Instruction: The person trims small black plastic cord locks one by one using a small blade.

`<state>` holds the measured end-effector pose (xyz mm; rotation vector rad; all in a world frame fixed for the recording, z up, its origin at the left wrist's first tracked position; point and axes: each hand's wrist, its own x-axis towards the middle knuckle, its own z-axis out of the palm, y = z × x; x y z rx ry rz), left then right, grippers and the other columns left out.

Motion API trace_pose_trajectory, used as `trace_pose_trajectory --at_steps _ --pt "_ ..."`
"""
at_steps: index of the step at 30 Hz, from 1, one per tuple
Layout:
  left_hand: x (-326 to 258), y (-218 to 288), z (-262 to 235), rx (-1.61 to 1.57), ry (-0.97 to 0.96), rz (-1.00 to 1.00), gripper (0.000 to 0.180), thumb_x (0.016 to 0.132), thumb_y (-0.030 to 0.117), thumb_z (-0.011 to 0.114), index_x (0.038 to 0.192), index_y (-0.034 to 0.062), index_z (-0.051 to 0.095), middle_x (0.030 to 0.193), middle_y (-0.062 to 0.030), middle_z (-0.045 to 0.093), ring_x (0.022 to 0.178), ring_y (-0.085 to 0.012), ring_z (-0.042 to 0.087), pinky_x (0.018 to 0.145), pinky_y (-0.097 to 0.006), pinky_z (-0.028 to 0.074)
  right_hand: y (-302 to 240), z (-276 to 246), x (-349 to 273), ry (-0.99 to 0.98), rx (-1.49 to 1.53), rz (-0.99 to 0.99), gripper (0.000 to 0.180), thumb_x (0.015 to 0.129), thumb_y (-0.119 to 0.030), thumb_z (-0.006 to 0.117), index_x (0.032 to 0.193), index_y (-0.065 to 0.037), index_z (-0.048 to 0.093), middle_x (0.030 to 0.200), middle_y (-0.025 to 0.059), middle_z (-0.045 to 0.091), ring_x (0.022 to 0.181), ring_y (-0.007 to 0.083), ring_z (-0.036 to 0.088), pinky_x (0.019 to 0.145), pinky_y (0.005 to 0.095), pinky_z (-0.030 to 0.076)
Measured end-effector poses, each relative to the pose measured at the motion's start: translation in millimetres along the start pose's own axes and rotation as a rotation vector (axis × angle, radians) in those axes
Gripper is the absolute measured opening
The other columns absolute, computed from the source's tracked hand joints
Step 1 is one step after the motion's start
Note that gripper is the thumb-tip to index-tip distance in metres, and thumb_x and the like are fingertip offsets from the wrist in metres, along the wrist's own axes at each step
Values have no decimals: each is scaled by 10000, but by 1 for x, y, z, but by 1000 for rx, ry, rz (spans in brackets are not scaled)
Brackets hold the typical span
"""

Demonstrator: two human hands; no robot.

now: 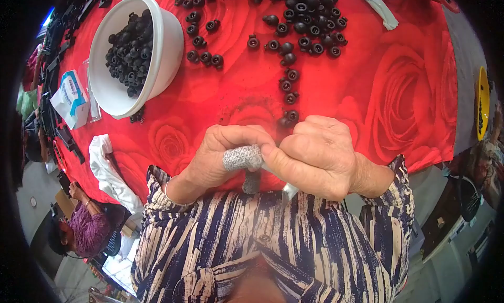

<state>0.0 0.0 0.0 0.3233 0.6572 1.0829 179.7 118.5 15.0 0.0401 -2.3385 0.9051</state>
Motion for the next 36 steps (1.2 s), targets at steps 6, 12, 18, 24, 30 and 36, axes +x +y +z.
trace_pose_trajectory --at_steps 6,12,18,24,30,36 --pt "0 0 -1 64 19 28 224 863 43 628 1073 -36 628 1011 -54 634 967 -120 592 861 -242 466 4 14 -3 145 -20 -38 422 514 -54 655 914 79 643 659 47 512 486 128 465 397 260 311" --pt "1 2 -5 113 40 -5 240 861 44 632 1087 -36 628 1013 -62 642 961 -125 598 869 -245 475 5 7 -2 101 -65 -18 465 498 -80 630 931 90 634 642 38 494 478 126 450 394 263 306" --pt "2 9 -2 212 -1 -51 230 858 45 636 1073 -37 638 997 -68 650 949 -125 601 847 -245 480 2 1 -1 -6 -28 6 380 571 -41 714 923 87 649 657 55 528 479 136 477 401 268 303" --pt "1 3 5 167 89 -28 207 870 62 605 1051 -35 634 980 -102 604 823 -142 598 608 -253 528 1 2 -2 9 -81 -18 399 529 -25 692 909 89 646 620 41 503 475 129 468 396 270 286" --pt "2 -2 4 93 139 -15 214 869 56 627 1068 -22 640 982 -41 631 903 -105 594 792 -224 477 1 2 -2 25 -96 -6 394 510 -23 701 885 85 644 627 45 500 467 128 460 397 271 280" --pt "3 0 3 115 110 1 210 878 69 622 1068 -18 642 957 -28 630 875 -92 591 759 -216 476 7 12 -6 145 -90 14 436 558 -89 670 961 71 626 654 37 489 494 128 474 403 271 322"
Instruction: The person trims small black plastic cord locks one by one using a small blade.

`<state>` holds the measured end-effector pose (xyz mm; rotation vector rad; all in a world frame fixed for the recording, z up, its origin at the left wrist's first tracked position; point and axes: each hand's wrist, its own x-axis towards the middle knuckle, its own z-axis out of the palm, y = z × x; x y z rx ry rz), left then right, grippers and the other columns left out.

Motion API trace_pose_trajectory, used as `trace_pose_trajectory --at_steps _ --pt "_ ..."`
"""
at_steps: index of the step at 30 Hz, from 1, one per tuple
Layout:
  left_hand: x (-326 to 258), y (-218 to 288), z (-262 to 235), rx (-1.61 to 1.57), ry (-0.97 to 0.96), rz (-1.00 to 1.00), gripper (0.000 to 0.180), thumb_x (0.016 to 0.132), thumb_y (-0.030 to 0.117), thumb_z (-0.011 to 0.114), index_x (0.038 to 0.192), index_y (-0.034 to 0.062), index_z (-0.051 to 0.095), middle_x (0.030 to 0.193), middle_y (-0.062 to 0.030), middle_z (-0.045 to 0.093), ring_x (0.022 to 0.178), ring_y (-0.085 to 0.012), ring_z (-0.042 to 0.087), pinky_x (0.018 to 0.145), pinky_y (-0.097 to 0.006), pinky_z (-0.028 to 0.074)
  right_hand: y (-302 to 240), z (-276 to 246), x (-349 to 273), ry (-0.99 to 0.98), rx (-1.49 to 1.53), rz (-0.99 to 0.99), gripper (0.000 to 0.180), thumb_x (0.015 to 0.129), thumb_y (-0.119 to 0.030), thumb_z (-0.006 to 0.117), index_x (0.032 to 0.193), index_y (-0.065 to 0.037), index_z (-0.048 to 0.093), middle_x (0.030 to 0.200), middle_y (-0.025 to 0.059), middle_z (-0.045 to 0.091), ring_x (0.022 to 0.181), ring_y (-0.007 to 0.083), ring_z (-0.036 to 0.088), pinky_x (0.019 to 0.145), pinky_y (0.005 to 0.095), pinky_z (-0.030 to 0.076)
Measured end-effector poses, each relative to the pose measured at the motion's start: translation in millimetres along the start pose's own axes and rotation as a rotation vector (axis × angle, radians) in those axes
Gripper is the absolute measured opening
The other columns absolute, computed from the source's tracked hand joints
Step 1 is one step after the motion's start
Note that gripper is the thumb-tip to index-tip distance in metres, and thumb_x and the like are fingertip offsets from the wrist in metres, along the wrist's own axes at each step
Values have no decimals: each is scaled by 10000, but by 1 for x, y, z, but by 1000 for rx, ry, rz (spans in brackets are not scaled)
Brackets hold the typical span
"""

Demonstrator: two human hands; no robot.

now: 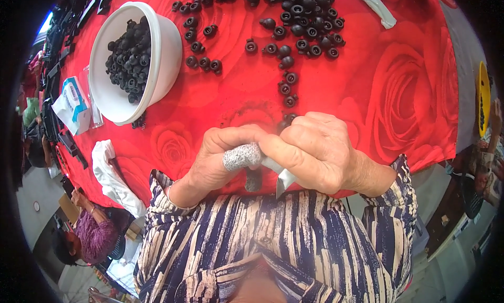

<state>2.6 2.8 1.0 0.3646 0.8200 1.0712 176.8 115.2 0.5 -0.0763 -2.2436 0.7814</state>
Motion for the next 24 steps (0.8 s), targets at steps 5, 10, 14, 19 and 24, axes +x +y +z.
trace_pose_trajectory --at_steps 5,10,14,19,24 --pt "0 -2 -7 -93 -72 -72 210 863 77 644 1053 -13 652 948 -26 647 863 -78 587 738 -206 473 0 2 4 -53 147 75 513 543 -59 681 1035 75 620 670 50 501 505 148 495 416 284 347" --pt "1 9 -8 30 -113 -110 214 849 81 663 1042 -13 661 927 -28 660 838 -72 593 713 -204 479 -2 -6 3 -128 161 38 528 523 -50 664 1032 82 616 674 50 507 514 147 503 416 285 348" --pt "-1 10 -4 56 -75 -156 232 851 83 661 1063 -10 656 924 -35 672 818 -69 600 700 -205 483 -4 -6 2 -143 138 28 540 511 -54 638 1030 93 607 678 54 513 515 146 504 415 283 347" --pt "1 7 -8 70 -103 -140 242 852 82 660 1076 -8 651 940 -41 673 823 -71 602 706 -207 486 -2 -8 5 -157 148 22 543 501 -58 625 1022 93 606 679 54 512 510 142 494 410 279 332" --pt "1 1 -2 4 -58 -96 217 857 114 648 1025 -24 660 894 -54 637 719 -100 593 593 -229 490 -3 -6 4 -117 105 18 521 484 -66 617 980 92 618 641 39 492 475 134 461 400 275 312"
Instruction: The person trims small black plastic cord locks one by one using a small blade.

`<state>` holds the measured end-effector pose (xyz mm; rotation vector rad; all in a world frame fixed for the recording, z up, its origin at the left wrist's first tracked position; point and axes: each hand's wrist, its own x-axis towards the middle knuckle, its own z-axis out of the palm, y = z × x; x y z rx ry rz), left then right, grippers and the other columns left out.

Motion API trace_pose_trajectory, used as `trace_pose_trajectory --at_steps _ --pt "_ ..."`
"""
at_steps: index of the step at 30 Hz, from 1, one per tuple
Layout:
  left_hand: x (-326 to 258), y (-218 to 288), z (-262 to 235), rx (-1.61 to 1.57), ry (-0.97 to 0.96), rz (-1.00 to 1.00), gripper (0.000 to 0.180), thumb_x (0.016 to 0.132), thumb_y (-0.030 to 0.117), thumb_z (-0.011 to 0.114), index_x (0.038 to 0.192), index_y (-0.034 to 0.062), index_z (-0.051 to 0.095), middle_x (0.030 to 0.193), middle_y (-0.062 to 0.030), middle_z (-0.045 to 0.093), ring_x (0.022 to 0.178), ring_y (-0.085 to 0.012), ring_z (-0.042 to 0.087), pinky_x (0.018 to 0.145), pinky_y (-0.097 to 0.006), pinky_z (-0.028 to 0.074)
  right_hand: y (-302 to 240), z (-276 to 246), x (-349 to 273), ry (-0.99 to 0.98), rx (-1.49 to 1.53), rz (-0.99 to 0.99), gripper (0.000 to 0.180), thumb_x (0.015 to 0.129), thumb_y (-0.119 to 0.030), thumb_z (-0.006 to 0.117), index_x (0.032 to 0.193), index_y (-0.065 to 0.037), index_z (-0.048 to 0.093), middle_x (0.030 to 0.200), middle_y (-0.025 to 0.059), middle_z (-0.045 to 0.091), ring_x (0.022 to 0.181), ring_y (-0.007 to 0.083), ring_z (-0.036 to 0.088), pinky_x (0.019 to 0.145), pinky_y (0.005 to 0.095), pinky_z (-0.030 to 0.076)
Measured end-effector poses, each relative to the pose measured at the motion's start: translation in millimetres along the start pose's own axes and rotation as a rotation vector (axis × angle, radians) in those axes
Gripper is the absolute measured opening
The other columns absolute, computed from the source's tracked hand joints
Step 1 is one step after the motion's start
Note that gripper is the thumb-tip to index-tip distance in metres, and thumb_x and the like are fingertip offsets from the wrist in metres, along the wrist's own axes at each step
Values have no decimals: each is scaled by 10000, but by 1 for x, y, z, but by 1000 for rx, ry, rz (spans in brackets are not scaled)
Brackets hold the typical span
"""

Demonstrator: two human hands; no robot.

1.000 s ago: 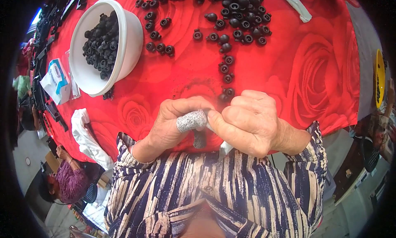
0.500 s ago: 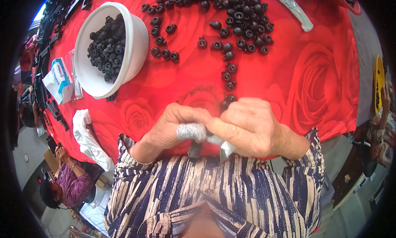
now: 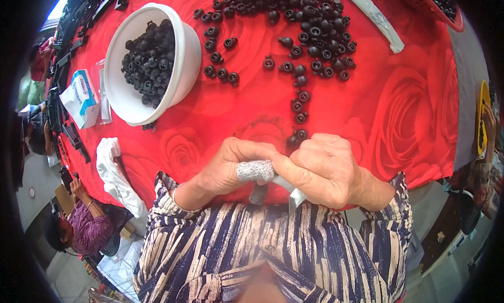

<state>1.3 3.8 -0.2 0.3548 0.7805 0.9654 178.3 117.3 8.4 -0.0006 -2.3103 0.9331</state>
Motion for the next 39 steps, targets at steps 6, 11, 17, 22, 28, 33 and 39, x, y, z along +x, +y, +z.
trace_pose_trajectory --at_steps 6,11,17,22,28,33,39 --pt "-1 -8 4 -49 80 86 202 868 89 640 1049 2 662 889 -10 623 721 -64 547 642 -202 446 4 2 -1 31 -72 -30 481 492 -66 624 949 85 620 635 32 483 470 131 450 394 274 300" --pt "2 -8 3 -13 125 178 198 871 81 630 1047 -7 655 929 -26 623 731 -65 546 658 -200 445 5 -1 -2 13 -79 -7 384 580 -74 685 936 52 609 651 40 490 488 152 473 405 284 333" --pt "-3 3 -1 67 147 143 208 878 74 619 1068 -6 646 958 -31 629 789 -72 565 699 -207 459 2 -18 13 -85 300 385 381 706 -73 700 1036 26 537 732 94 526 604 215 530 517 323 412" --pt "-1 1 -3 58 82 164 214 885 77 610 1079 -9 638 963 -32 623 815 -79 570 719 -212 462 2 -12 5 -86 170 466 290 763 -51 666 1016 27 548 735 106 522 617 228 528 534 329 416" --pt "0 -2 -2 36 78 170 230 881 78 614 1095 -6 630 938 -31 611 802 -78 564 710 -215 459 0 -5 7 -70 119 464 254 782 -95 676 975 20 558 732 107 520 623 239 540 536 346 431" --pt "1 -4 -4 16 65 163 234 878 59 611 1102 -8 627 922 -29 605 795 -82 565 696 -212 457 0 -4 5 -81 116 484 266 771 -111 681 977 10 563 748 108 523 626 243 541 539 346 435" --pt "1 -3 -2 -8 79 134 238 883 64 605 1107 -15 622 924 -30 603 809 -82 567 700 -216 457 1 -3 5 -68 131 474 249 777 -108 678 966 9 568 741 103 516 617 237 534 523 344 426"
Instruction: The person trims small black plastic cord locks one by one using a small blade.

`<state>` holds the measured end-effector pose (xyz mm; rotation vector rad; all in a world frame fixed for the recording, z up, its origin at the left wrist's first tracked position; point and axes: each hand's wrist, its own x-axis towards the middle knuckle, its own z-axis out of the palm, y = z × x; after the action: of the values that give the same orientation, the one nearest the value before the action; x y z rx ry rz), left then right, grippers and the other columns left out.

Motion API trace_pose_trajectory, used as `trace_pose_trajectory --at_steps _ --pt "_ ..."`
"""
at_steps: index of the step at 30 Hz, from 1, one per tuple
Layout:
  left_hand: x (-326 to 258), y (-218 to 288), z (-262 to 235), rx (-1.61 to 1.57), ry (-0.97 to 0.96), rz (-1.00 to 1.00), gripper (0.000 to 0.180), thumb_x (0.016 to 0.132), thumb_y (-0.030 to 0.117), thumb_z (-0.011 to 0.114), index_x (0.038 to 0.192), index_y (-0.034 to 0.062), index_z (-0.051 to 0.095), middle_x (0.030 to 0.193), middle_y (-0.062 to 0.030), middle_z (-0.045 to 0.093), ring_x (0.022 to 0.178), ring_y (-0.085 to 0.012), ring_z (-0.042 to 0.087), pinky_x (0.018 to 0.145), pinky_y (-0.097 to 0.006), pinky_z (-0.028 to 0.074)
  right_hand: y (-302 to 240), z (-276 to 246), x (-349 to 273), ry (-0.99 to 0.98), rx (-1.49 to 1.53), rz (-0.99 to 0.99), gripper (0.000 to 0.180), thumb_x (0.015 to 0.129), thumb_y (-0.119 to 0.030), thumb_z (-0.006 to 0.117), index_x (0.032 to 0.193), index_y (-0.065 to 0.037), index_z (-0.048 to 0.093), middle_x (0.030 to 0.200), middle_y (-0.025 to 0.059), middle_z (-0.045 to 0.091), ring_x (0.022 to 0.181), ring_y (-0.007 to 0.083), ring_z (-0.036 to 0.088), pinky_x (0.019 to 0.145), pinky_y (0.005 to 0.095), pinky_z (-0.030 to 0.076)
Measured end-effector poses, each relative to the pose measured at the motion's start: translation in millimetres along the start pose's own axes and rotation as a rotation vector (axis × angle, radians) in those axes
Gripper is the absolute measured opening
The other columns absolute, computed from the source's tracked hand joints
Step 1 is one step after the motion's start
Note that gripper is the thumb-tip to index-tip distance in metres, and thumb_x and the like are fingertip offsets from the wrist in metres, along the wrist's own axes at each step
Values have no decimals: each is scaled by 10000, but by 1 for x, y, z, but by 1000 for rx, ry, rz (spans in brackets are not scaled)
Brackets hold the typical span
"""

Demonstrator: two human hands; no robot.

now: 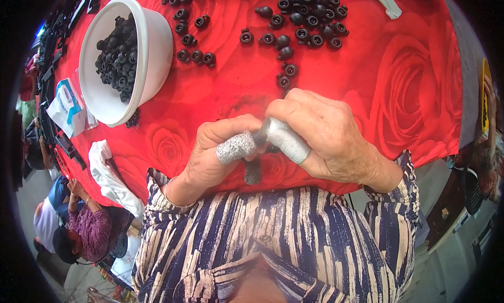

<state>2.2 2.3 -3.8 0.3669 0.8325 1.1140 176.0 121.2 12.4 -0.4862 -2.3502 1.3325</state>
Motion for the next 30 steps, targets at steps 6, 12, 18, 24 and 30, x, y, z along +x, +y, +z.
trace_pose_trajectory --at_steps 6,12,18,24,30 --pt "0 -3 -2 14 -42 24 242 893 71 593 1116 -22 614 964 -33 606 819 -83 565 704 -216 456 3 0 2 -6 3 -42 222 780 -105 670 946 8 576 723 96 510 610 235 533 511 344 424" --pt "4 2 -8 -291 48 18 232 890 86 607 1108 13 639 877 -31 630 772 -64 560 672 -199 448 2 4 1 -164 -166 -222 222 769 -119 676 930 5 585 707 71 514 591 216 533 492 349 424" --pt "1 -1 -5 -81 94 93 214 896 90 598 1086 4 645 948 -30 638 775 -72 566 675 -205 451 0 -4 0 95 -63 -131 263 727 -48 698 954 17 581 730 95 537 602 230 550 502 349 434" --pt "2 1 -2 -55 -4 75 203 902 69 580 1078 -14 639 997 -31 620 851 -81 559 733 -211 438 3 0 0 100 -62 -24 270 739 -56 692 971 8 572 730 109 536 606 247 554 511 341 434" --pt "2 7 2 -66 1 -25 204 901 61 578 1077 -23 635 921 -26 601 864 -92 560 739 -222 438 1 0 0 51 1 2 247 752 -66 688 963 3 579 719 104 521 603 240 552 513 339 435"
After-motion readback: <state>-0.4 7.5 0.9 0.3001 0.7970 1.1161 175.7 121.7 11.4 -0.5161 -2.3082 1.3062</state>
